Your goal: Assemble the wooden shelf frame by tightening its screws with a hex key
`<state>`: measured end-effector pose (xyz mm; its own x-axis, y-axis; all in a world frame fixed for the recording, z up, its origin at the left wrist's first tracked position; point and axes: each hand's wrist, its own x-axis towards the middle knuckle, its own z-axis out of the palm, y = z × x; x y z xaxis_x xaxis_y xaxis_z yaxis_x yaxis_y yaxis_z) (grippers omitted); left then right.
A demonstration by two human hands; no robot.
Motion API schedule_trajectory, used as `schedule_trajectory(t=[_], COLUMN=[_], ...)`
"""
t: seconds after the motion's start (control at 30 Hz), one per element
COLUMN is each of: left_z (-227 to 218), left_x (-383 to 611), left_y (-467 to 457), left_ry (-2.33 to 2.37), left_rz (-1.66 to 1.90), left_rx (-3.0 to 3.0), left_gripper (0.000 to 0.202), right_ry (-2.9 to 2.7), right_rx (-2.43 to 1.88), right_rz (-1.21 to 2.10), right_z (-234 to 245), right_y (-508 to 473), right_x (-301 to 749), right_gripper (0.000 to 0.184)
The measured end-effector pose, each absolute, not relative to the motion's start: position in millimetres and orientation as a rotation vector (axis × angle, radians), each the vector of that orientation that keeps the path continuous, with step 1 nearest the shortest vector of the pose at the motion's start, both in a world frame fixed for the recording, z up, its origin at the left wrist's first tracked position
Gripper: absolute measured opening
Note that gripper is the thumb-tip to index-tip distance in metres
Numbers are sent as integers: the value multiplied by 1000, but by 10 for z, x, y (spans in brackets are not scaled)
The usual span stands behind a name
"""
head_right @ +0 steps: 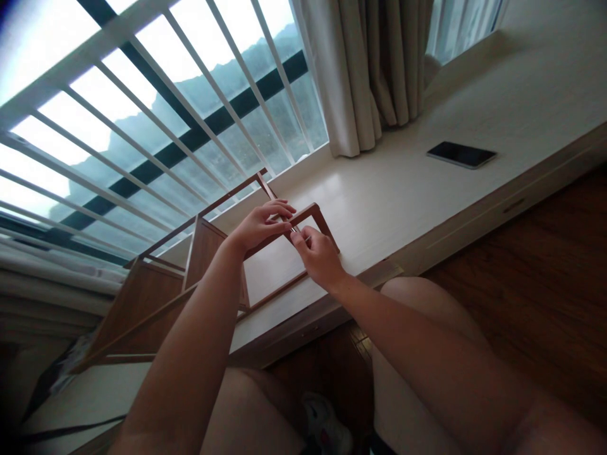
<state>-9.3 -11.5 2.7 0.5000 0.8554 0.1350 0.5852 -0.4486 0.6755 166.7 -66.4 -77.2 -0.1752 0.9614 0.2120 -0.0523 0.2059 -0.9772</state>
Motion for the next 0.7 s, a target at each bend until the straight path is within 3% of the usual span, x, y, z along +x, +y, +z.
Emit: schedule_trajectory(t=[0.2, 0.43, 0.6, 0.7], left_z=[40, 38, 41, 43], left_x=[-81, -93, -86, -82], left_y=[-133, -132, -136, -137], left_ry=[1181, 1175, 1177, 1186], left_rz=[630, 628, 628, 627], left_rx=[2171, 2179, 2162, 2151], left_gripper=[21, 20, 22, 22], right_ry=[-1609, -1742, -1771, -1696], right_rx=[-1013, -998, -957, -916], right_rz=[807, 682, 665, 905], right_z=[-771, -736, -755, -792], right_y=[-670, -680, -643, -638], right_x=[1777, 1890, 1951, 1931], right_gripper=[28, 25, 39, 49])
